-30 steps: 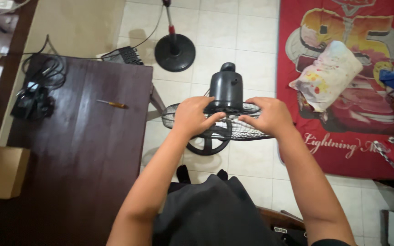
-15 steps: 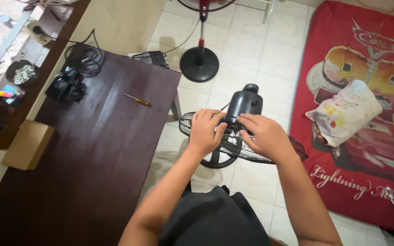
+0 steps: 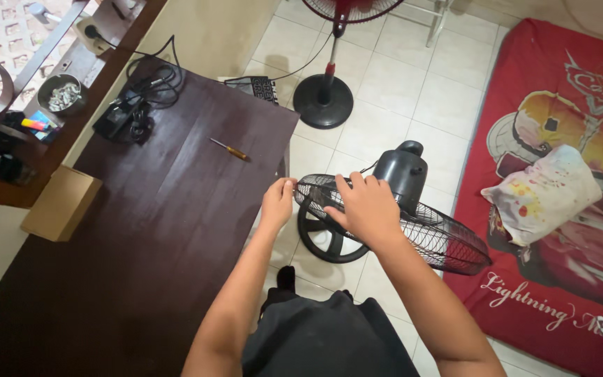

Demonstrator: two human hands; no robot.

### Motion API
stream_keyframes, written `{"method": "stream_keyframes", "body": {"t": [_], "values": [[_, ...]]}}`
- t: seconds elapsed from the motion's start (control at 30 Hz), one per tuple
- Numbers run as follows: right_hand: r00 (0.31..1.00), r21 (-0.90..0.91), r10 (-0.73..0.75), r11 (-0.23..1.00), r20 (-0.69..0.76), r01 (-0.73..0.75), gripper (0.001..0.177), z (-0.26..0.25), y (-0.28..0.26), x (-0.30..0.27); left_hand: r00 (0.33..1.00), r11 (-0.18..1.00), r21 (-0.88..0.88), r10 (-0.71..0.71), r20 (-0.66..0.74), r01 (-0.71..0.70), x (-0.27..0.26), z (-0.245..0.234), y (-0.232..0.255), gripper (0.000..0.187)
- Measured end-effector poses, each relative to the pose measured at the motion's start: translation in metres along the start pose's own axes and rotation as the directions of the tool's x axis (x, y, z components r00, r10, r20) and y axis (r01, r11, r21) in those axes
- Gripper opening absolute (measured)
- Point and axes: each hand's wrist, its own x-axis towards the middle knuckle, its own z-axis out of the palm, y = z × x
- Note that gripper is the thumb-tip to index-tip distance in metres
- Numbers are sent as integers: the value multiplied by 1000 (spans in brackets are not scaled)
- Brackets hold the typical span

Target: The person disassembles a standing electric fan by removing the front grille, then uses a screwdriver to remove the fan blades one by one, placing each blade on a nearby table. The person continues to remove additional blades and sets them aside.

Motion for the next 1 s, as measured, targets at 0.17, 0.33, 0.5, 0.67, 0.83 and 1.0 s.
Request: {"method": "stream_keyframes", "body": {"t": [0.17,0.33,0.5,0.67,0.83,1.0], "values": [[998,-75,23,997,66,-18,85,0,-10,7,995,987,137,87,-50,-80,9,6,4,25],[998,-64,24,998,63,-20,83,2,-8,7,997,989,125,-78,23,75,22,5,8,27],[997,-61,9,998,73,-5,80,3,-4,6,974,971,142,-206,92,191,35,8,-2,30],[998,-93,20,996,52,-15,80,4,-2,5,956,955,-57,-287,56,290,35,17,-8,35],[999,-80,20,997,41,-17,79,4,1,7,993,975,188,-111,-37,116,35,14,7,33],[999,-69,10,998,46,-7,79,4,2,8,991,954,295,78,-108,-43,24,10,32,28]]}}
